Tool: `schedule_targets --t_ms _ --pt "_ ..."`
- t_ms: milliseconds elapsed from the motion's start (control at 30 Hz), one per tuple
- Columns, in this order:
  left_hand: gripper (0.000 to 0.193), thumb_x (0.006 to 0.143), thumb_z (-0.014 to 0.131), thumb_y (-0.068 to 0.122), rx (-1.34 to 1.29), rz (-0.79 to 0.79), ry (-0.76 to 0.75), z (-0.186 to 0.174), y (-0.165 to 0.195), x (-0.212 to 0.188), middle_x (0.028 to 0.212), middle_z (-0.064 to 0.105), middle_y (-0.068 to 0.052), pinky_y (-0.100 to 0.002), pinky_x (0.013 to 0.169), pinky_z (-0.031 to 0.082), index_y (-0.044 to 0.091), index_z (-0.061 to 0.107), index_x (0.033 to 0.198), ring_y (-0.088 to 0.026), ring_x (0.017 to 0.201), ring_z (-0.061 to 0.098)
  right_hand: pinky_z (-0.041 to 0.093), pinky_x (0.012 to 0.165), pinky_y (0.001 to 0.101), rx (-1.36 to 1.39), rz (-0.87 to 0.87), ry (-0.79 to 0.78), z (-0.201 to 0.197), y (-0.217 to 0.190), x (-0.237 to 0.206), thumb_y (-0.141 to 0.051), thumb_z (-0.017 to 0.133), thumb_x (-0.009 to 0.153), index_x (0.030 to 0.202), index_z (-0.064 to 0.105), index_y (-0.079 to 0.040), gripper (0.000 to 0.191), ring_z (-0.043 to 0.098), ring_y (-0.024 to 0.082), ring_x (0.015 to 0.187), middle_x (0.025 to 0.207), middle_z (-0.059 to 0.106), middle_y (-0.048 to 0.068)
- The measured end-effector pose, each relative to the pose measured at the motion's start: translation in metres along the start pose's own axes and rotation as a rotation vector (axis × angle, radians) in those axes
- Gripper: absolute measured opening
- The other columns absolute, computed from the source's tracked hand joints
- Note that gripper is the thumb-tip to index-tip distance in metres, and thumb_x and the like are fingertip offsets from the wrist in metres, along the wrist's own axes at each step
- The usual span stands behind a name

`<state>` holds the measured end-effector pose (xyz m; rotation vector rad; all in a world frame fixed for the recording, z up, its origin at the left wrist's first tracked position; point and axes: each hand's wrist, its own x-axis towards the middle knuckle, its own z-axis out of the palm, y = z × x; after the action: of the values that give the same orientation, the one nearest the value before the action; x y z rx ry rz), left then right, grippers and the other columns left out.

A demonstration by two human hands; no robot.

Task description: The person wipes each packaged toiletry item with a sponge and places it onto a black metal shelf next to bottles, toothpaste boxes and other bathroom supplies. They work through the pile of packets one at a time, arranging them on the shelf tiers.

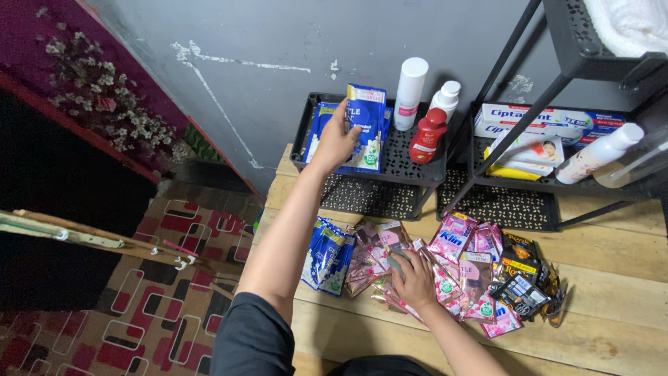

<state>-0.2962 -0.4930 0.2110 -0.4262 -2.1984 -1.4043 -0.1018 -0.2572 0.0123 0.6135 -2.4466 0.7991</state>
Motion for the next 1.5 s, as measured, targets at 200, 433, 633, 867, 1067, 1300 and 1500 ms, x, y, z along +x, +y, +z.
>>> schedule_targets --t_ms 200,433,633,867,1067,1300,1500 --pt "0.079 0.092 0.067 0.011 0.308 -0.352 -0.089 0.021 -0.009 0.001 0.124 0.066 -0.028 -0.044 0.100 0.051 0.004 0.029 0.161 -0.041 0.118 0.064 0.044 0.100 0.0494 0.011 -0.011 0.015 0.005 0.008 -0.004 -0.020 0.069 0.082 0.120 0.069 -0.014 0.039 0.058 0.037 0.111 0.125 0.061 0.013" --pt "0.075 0.091 0.070 0.027 0.792 -0.088 0.026 0.033 -0.005 -0.012 0.147 0.056 -0.019 -0.052 0.096 0.051 0.005 0.036 0.154 -0.044 0.123 0.059 0.044 0.100 0.0493 0.014 0.017 -0.020 0.008 0.012 -0.009 -0.020 0.069 0.082 0.121 0.069 -0.014 0.039 0.057 0.037 0.112 0.125 0.060 0.013" --pt "0.099 0.081 0.076 0.058 0.922 -0.304 -0.299 0.050 0.029 -0.011 0.156 0.033 -0.026 -0.055 0.095 0.050 0.022 0.025 0.158 -0.050 0.132 0.046 0.044 0.101 0.0495 0.007 -0.003 -0.002 0.007 0.011 -0.009 -0.020 0.069 0.082 0.121 0.068 -0.013 0.040 0.057 0.037 0.113 0.126 0.060 0.013" --pt "0.098 0.077 0.078 0.036 0.939 -0.256 -0.275 0.055 0.029 -0.013 0.161 0.035 -0.018 -0.050 0.098 0.054 0.024 0.027 0.160 -0.051 0.135 0.047 0.045 0.100 0.0491 0.008 0.004 0.001 0.005 0.011 -0.009 -0.019 0.069 0.083 0.120 0.068 -0.013 0.038 0.058 0.037 0.113 0.125 0.060 0.014" --pt "0.088 0.081 0.074 0.034 0.950 -0.265 -0.277 0.060 0.020 -0.016 0.162 0.036 -0.007 -0.052 0.095 0.054 0.027 0.032 0.157 -0.050 0.136 0.046 0.044 0.100 0.0490 0.006 0.006 -0.011 0.003 0.009 -0.008 -0.019 0.069 0.083 0.121 0.068 -0.013 0.038 0.057 0.037 0.113 0.125 0.060 0.014" --pt "0.087 0.083 0.074 0.043 0.961 -0.280 -0.294 0.058 0.020 -0.013 0.162 0.035 -0.008 -0.052 0.093 0.056 0.026 0.033 0.157 -0.049 0.135 0.047 0.044 0.100 0.0488 0.009 0.006 -0.006 0.002 0.007 -0.006 -0.018 0.069 0.083 0.121 0.067 -0.013 0.039 0.057 0.036 0.112 0.125 0.060 0.013" --pt "0.083 0.083 0.074 0.058 0.886 -0.213 -0.174 0.053 0.024 -0.019 0.158 0.044 -0.012 -0.051 0.095 0.056 0.025 0.044 0.153 -0.051 0.132 0.050 0.044 0.100 0.0482 0.014 0.000 0.002 0.002 0.006 -0.006 -0.017 0.069 0.084 0.121 0.068 -0.012 0.038 0.058 0.037 0.113 0.124 0.060 0.014"
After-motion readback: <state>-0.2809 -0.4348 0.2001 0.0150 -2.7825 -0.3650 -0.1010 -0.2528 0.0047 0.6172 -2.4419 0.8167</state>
